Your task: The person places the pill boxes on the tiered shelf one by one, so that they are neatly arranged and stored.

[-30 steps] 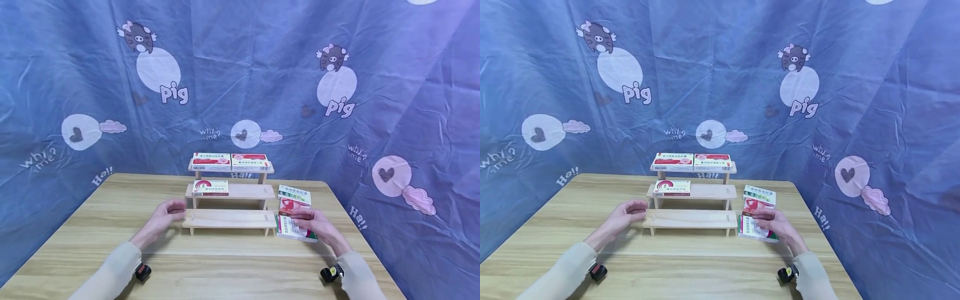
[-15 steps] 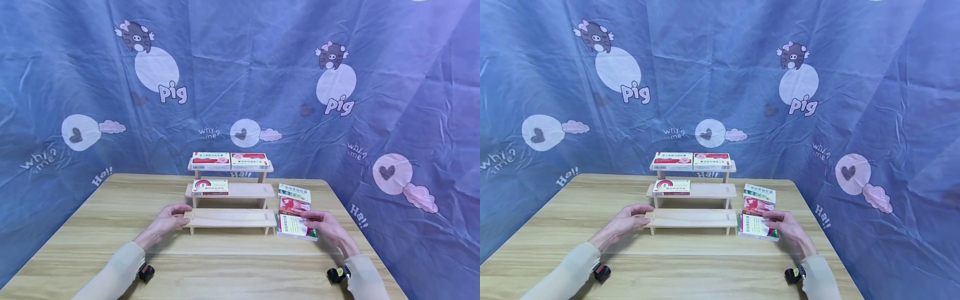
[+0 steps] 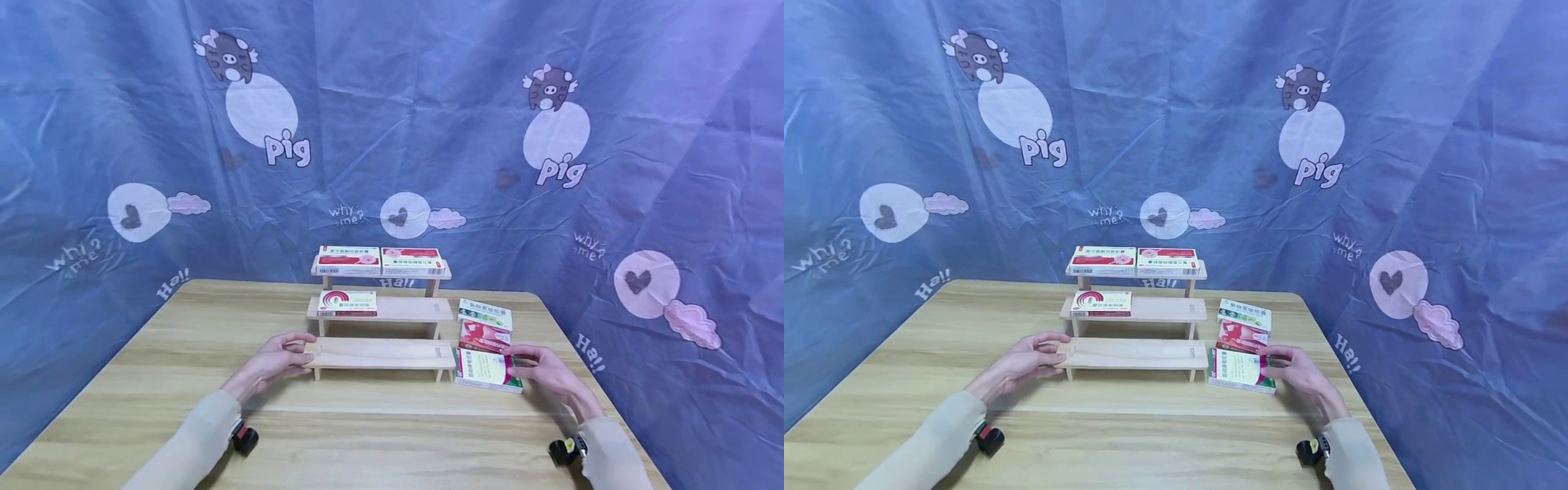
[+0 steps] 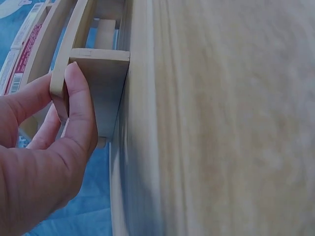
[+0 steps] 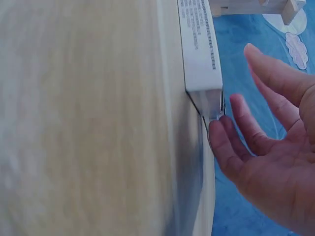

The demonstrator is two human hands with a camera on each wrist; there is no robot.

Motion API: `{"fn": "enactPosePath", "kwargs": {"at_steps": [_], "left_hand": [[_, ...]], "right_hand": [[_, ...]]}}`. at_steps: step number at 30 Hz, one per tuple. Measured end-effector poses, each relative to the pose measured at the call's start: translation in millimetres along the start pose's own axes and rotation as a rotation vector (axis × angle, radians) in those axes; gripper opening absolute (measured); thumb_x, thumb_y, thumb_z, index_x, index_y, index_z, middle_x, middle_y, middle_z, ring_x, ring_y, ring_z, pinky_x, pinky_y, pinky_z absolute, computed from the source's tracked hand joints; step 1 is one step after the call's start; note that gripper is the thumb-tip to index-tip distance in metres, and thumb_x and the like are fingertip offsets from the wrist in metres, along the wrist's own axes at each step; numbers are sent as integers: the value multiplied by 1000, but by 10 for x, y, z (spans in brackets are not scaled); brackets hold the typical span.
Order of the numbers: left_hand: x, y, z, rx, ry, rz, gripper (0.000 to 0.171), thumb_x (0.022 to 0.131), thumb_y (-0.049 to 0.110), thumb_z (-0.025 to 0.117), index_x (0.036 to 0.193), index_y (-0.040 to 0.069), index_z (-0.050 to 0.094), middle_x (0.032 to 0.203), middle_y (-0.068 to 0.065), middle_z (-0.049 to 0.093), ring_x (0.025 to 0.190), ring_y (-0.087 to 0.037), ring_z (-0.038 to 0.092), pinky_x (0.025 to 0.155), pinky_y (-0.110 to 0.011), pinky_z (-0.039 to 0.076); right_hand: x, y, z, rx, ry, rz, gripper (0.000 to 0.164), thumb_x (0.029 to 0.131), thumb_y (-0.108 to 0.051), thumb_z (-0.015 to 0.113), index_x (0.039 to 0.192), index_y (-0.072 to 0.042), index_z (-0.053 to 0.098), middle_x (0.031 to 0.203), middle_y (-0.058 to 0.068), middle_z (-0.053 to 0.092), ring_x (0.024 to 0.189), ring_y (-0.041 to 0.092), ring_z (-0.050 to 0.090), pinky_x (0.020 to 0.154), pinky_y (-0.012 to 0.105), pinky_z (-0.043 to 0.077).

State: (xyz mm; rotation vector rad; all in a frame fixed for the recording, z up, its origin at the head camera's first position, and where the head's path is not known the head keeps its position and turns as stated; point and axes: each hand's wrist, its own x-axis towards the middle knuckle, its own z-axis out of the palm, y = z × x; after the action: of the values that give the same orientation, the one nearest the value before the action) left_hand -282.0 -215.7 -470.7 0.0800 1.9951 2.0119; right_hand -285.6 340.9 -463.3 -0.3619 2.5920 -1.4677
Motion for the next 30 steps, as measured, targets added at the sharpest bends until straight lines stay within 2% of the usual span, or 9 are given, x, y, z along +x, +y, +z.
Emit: {"fn": "enactPosePath", "kwargs": {"at_steps": [6,13,20,26,30], "left_hand": [[16,-1,4,-8,-15,-4,47,85,-2,69,130,0,53,99,-8,55,86,-17,64,86,-36,61],[8,0,12,-24,6,-10,48,86,-3,69,131,-1,53,99,-9,58,86,-17,65,84,-35,61],[5,46,12,-21,-15,-4,49,87,-3,67,133,-2,50,98,-8,59,85,-16,65,86,-35,61],[9,57,22,-13,-21,-11,50,87,-2,67,134,-3,49,99,-9,60,86,-17,66,86,-36,61],[13,45,20,-5,-18,-20,51,88,-4,66,135,-5,47,101,-10,61,87,-18,65,86,-37,61]], "right_hand": [[-16,67,-46,77,-62,8,59,84,-8,74,135,9,50,137,32,50,122,34,53,95,16,45],[-2,98,-47,24,-105,15,60,82,-9,75,134,7,50,132,29,53,116,28,55,98,30,42],[-18,117,-84,31,-178,-16,64,78,-8,77,135,6,49,137,30,46,119,25,51,99,26,42],[-57,108,-83,-61,-206,-67,69,74,-7,80,135,1,50,136,31,41,115,27,50,98,33,42],[-58,93,-68,-119,-213,-98,70,72,-7,82,134,0,50,136,31,43,113,28,50,97,32,43]]}}
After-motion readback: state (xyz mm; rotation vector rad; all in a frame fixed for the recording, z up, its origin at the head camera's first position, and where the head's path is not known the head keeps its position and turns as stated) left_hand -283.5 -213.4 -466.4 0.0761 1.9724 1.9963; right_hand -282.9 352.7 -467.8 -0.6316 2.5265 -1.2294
